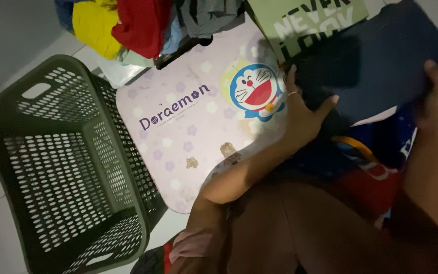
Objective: The person folds several garments one by one on a Doraemon-themed board, including a dark gray pair of shorts, a blue t-shirt, a red t-shirt, a light blue t-shirt, and a gray polo shirt. Each item is smoothed, folded into a compact rectangle, and placed into a growing stack.
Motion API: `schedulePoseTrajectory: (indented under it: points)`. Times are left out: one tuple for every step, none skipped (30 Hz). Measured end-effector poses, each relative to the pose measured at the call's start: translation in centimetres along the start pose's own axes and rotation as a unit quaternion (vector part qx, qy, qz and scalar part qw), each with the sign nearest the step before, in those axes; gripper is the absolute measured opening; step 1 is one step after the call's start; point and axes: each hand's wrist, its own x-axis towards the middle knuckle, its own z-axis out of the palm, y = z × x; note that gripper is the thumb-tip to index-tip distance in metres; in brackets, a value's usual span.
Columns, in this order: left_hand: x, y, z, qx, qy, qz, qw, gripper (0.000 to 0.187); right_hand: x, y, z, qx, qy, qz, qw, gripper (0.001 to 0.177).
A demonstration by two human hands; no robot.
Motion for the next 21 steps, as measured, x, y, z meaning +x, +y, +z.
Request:
schedulePoseTrajectory:
  points:
    - [0.1, 0.1, 0.1, 0.019, 0.009, 0.03, 0.999, 0.115, -0.1, 0.7, -0.3, -0.043, 0.014, -0.02, 0.999, 0.054]
    - [0.3, 0.3, 0.2, -0.009, 0.005, 0.023, 1.0, 0.116, 0.1, 1.3, -0.6, -0.043, 0.02, -0.009, 0.999, 0.048]
    - [0.4, 0.5, 0.2, -0.037, 0.001, 0.016, 0.999, 0.116, 0.4, 2.0, -0.9, -0.044, 0.027, 0.002, 0.999, 0.043]
    - [0.2, 0.7, 0.2, -0.064, -0.003, 0.006, 0.998, 0.117, 0.4, 2.6, -1.3, -0.045, 0.033, 0.016, 0.998, 0.038]
    - [0.1, 0.8, 0.1, -0.044, -0.001, 0.01, 0.999, 0.117, 0.4, 3.2, -1.7, -0.091, 0.029, 0.006, 0.995, 0.035]
    - [0.1, 1.0, -0.1, -0.024, 0.0, 0.016, 1.0, 0.117, 0.4, 3.6, -2.1, -0.136, 0.026, -0.006, 0.99, 0.033]
    - [0.1, 1.2, -0.2, -0.005, 0.002, 0.022, 1.0, 0.117, 0.3, 3.9, -2.2, -0.174, 0.023, -0.039, 0.984, 0.034]
    - [0.1, 1.5, -0.2, 0.051, 0.01, 0.029, 0.998, 0.116, 0.4, 3.8, -2.4, -0.212, 0.023, -0.074, 0.974, 0.035]
    - [-0.2, 1.8, -0.2, 0.106, 0.019, 0.036, 0.994, 0.115, 0.3, 3.4, -2.5, -0.243, 0.022, -0.131, 0.961, 0.039]
    - [-0.5, 2.0, -0.3, 0.161, 0.028, 0.042, 0.986, 0.114, 0.0, 2.9, -2.3, -0.277, 0.019, -0.178, 0.944, 0.041]
    - [-0.9, 2.3, -0.4, 0.19, 0.023, 0.08, 0.978, 0.11, -0.3, 2.1, -2.0, -0.309, 0.019, -0.226, 0.924, 0.043]
    - [-1.1, 2.5, -0.4, 0.219, 0.019, 0.118, 0.968, 0.106, -0.6, 0.9, -1.6, -0.345, 0.019, -0.264, 0.9, 0.045]
    - [-1.1, 2.6, -0.3, 0.247, 0.015, 0.155, 0.956, 0.102, -0.6, -0.5, -0.9, -0.367, -0.002, -0.292, 0.883, 0.046]
    - [-1.2, 2.7, -0.3, 0.29, -0.009, 0.183, 0.939, 0.096, -0.8, -2.1, -0.2, -0.388, -0.022, -0.319, 0.864, 0.047]
    - [-1.2, 2.7, 0.0, 0.332, -0.033, 0.211, 0.919, 0.091, -0.8, -3.8, 0.6, -0.395, -0.062, -0.336, 0.853, 0.048]
    - [-1.1, 2.6, 0.3, 0.38, -0.061, 0.215, 0.897, 0.089, -1.0, -5.3, 1.7, -0.403, -0.101, -0.351, 0.839, 0.049]
    - [-1.1, 2.6, 0.6, 0.425, -0.089, 0.223, 0.873, 0.088, -1.3, -6.4, 3.3, -0.413, -0.127, -0.335, 0.837, 0.055]
    - [-0.8, 2.4, 0.9, 0.477, -0.117, 0.213, 0.845, 0.091, -1.3, -7.2, 5.0, -0.422, -0.151, -0.323, 0.833, 0.061]
    - [-0.4, 2.2, 1.3, 0.527, -0.145, 0.202, 0.813, 0.093, -1.1, -8.1, 6.2, -0.431, -0.175, -0.31, 0.829, 0.067]
    - [0.0, 2.1, 1.4, 0.53, -0.172, 0.195, 0.807, 0.09, -0.7, -8.9, 7.2, -0.441, -0.199, -0.289, 0.826, 0.064]
    - [0.6, 1.9, 1.4, 0.533, -0.199, 0.187, 0.801, 0.087, -0.3, -9.3, 8.1, -0.451, -0.222, -0.268, 0.822, 0.061]
